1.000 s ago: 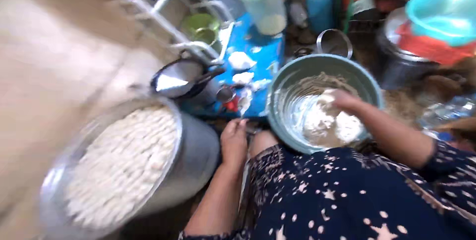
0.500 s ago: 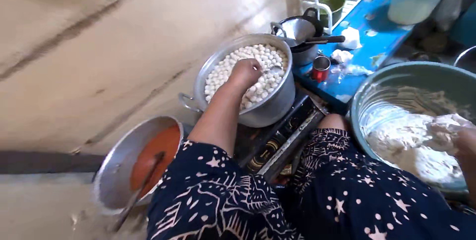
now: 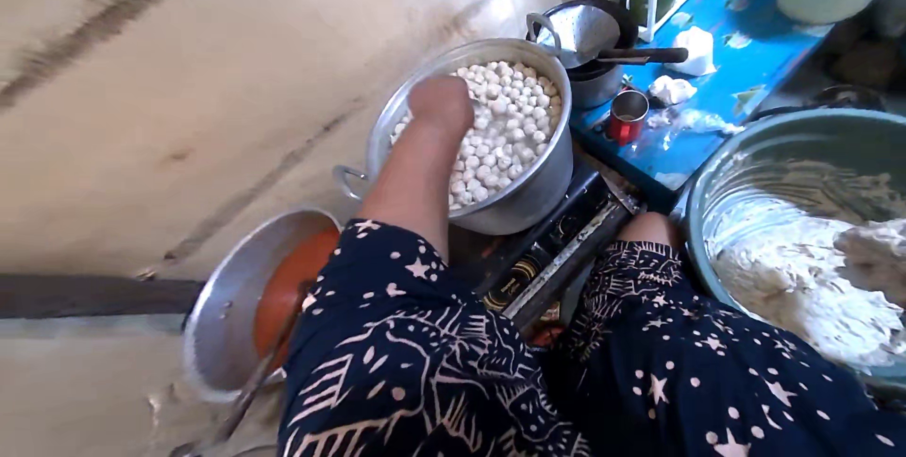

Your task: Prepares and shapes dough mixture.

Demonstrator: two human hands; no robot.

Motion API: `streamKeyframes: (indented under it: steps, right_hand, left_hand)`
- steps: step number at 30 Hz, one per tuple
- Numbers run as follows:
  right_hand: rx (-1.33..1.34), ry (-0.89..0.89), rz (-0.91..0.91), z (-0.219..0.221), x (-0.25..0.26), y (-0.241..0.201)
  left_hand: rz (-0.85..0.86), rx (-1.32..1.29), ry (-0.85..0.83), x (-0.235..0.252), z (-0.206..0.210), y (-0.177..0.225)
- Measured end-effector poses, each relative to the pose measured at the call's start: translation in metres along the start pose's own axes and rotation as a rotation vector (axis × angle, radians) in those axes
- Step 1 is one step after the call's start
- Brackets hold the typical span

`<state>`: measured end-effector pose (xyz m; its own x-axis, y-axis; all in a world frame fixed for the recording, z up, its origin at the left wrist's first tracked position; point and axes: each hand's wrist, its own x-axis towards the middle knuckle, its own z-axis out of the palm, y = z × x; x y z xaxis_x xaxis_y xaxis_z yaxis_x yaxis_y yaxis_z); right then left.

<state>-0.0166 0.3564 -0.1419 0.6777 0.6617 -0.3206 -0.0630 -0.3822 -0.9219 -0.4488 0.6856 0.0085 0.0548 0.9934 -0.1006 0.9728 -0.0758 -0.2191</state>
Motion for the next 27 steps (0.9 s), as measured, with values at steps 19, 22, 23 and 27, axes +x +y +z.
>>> streamKeyframes:
  steps: [19, 22, 23, 27]
  right_hand:
    - [-0.014, -0.088, -0.066, 0.015, -0.054, -0.027]
    - [-0.055, -0.083, -0.121, 0.011, -0.063, -0.032]
    - [-0.05, -0.079, -0.127, 0.01, -0.064, -0.033]
    - [-0.035, -0.067, -0.155, 0.011, -0.062, -0.028]
  left_hand:
    - [0.805, -1.31, -0.372, -0.197, 0.05, 0.237]
    - [0.916, -1.218, -0.285, -0.205, 0.057, 0.255]
    - [0.938, -1.182, -0.264, -0.207, 0.058, 0.258]
    - [0.979, -1.12, -0.2, -0.209, 0.063, 0.266]
